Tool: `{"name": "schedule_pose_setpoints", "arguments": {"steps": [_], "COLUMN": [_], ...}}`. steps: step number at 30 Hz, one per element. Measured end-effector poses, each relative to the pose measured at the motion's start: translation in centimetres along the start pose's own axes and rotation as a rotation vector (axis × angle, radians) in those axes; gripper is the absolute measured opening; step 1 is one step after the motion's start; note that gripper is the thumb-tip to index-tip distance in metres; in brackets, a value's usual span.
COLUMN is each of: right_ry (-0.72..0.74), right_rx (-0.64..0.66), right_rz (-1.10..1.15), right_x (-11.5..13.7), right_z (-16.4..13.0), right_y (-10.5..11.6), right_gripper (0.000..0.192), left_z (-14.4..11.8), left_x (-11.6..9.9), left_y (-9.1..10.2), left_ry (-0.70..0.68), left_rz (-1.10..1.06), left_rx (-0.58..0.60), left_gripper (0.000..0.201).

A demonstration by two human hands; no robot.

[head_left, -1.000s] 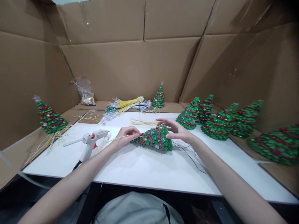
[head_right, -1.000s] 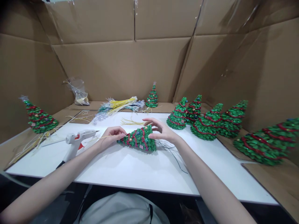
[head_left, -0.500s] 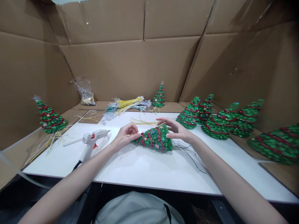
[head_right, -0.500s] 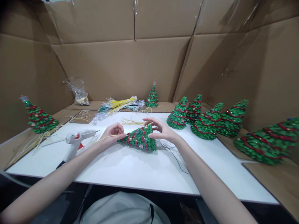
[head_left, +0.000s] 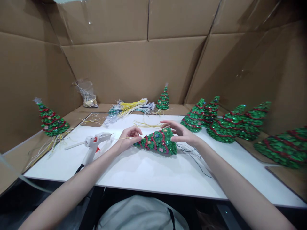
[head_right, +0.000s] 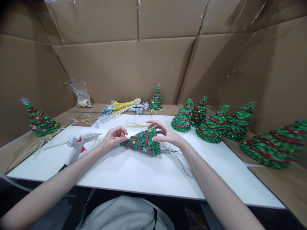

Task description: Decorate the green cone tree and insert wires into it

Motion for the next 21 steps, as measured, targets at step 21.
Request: {"name": "schedule_pose_setpoints", "arguments": {"steps": [21], "right_ry": [0.046], "right_rx": [0.012], "right_rz": [0.029], "right_x": [0.07], "right_z": [-0.26], "right_y": [-0.39], "right_gripper": [0.068], "left_z": [-0.14], "left_x": [0.18], "left_y": [-0.03], "left_ry": [0.022], "left_rz": [-0.036], "left_rx": [0.066], "left_gripper": [0.022]}}
Point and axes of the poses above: each hand's wrist, its own z-axis towards the middle knuckle, its own y-axis out of the back of the hand, x = y × z, the point moved 4 cm from there along z, towards the middle knuckle, and after that the axes turned 14 degrees about z, right-handed, at the moved point
